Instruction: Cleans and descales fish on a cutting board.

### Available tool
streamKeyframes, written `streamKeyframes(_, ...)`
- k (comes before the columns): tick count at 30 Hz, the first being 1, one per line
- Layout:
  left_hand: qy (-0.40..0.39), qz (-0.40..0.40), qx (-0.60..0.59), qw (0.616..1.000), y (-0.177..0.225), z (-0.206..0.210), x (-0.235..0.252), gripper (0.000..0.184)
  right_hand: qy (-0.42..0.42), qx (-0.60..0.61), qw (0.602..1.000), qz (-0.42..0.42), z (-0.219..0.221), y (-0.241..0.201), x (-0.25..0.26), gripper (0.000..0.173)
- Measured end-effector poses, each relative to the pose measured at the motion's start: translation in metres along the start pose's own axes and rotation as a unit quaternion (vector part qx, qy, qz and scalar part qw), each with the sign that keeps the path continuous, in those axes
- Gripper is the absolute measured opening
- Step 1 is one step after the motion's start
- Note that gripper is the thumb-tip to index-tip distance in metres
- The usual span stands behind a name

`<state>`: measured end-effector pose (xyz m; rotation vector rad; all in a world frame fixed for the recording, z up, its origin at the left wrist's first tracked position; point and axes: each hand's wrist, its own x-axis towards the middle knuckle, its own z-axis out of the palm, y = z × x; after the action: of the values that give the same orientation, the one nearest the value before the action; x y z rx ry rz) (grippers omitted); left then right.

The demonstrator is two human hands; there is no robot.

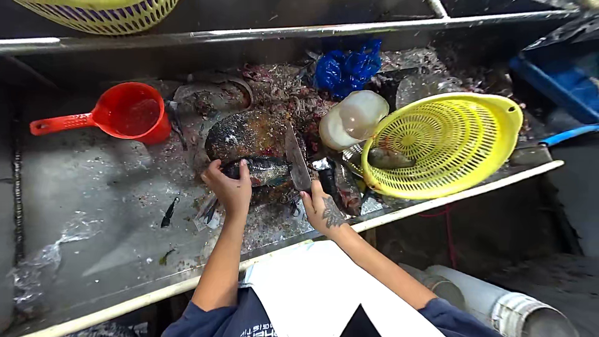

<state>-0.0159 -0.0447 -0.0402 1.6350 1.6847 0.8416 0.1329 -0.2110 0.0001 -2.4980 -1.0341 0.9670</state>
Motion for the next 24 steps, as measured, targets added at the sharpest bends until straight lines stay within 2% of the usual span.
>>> streamKeyframes(3, -0.065, -0.021, 0.039, 0.997, 0.018, -0.002, -0.001, 0.083, -0.021, -0.019, 1.0, -0.004, -0.003, -0.002, 0.0, 0.038)
streamKeyframes(7, -0.076, -0.031, 0.047, 0.996, 0.03, 0.006, 0.009, 0.072, -0.057, -0.073, 0.995, -0.023, -0.019, -0.009, 0.001, 0.035)
streamKeyframes(10, -0.117, -0.023, 0.046, 0.992, 0.032, 0.007, 0.023, 0.071, -0.061, -0.092, 0.993, -0.033, -0.032, -0.007, 0.007, 0.036)
streamKeyframes(12, -0.142, -0.016, 0.04, 0.989, 0.035, 0.007, 0.026, 0.071, -0.01, -0.106, 0.993, -0.049, -0.044, -0.012, 0.01, 0.037)
streamKeyframes(15, -0.168, -0.003, 0.026, 0.985, 0.035, 0.007, 0.023, 0.071, 0.13, -0.076, 0.982, -0.118, -0.045, -0.029, 0.013, 0.032)
streamKeyframes(16, -0.172, -0.002, 0.024, 0.985, 0.034, 0.008, 0.021, 0.072, 0.15, -0.066, 0.979, -0.125, -0.04, -0.034, 0.013, 0.032)
streamKeyframes(17, -0.172, -0.002, 0.023, 0.985, 0.034, 0.008, 0.017, 0.072, 0.137, -0.069, 0.981, -0.114, -0.034, -0.038, 0.013, 0.034)
streamKeyframes(20, -0.16, 0.011, 0.023, 0.987, 0.03, 0.008, 0.011, 0.074, -0.045, -0.154, 0.987, -0.027, -0.017, -0.037, 0.023, 0.041)
streamKeyframes(21, -0.159, 0.006, 0.027, 0.987, 0.029, 0.006, 0.009, 0.074, -0.066, -0.164, 0.984, -0.024, -0.017, -0.035, 0.023, 0.042)
streamKeyframes(22, -0.16, 0.001, 0.03, 0.987, 0.028, 0.005, 0.008, 0.075, -0.045, -0.16, 0.985, -0.042, -0.023, -0.037, 0.02, 0.041)
streamKeyframes(24, -0.163, -0.002, 0.031, 0.986, 0.026, 0.001, 0.006, 0.077, 0.1, -0.099, 0.981, -0.134, -0.041, -0.046, 0.005, 0.034)
